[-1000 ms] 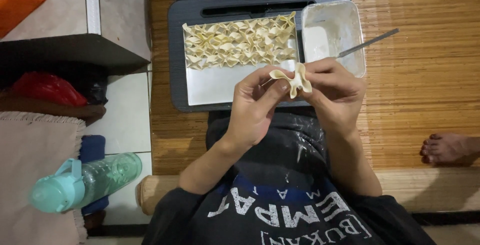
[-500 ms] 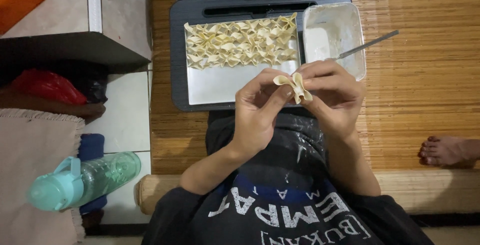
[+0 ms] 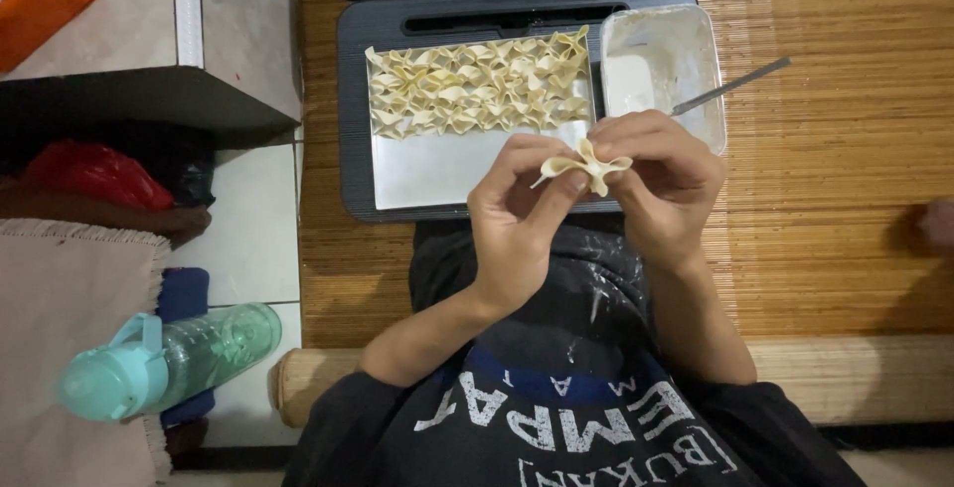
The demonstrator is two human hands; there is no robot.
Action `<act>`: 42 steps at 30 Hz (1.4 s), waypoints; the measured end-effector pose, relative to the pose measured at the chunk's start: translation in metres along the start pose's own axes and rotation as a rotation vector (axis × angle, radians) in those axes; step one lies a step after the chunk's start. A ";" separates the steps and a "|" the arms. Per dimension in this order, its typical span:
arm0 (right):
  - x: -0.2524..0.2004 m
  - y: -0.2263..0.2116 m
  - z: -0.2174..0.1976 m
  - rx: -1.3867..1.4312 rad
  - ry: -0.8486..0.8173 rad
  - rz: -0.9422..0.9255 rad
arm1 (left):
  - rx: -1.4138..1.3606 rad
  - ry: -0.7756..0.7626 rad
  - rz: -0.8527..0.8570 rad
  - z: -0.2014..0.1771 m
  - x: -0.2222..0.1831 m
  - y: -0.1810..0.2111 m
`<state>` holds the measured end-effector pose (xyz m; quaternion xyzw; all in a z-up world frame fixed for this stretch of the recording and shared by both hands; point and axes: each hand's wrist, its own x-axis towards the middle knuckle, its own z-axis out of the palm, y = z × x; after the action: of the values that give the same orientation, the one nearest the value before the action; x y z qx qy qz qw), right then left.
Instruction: The person is folding square pastry sheets into decorative star shapes. They use a fork to apply a liquid adhesive to the center of each sheet before folding the corners inward.
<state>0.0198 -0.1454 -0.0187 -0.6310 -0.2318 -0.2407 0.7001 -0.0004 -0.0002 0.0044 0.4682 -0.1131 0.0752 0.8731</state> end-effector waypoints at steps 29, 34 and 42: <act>0.001 -0.002 0.000 0.007 0.006 0.105 | 0.104 -0.013 0.349 -0.003 0.007 -0.012; 0.007 -0.001 -0.010 -0.013 -0.046 0.067 | 0.151 -0.075 0.487 -0.012 0.013 -0.023; 0.015 -0.011 -0.009 0.062 -0.123 0.043 | 0.214 0.014 0.593 -0.005 0.018 -0.021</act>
<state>0.0250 -0.1556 -0.0020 -0.6274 -0.2681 -0.1791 0.7088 0.0231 -0.0075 -0.0103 0.5034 -0.2301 0.3412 0.7597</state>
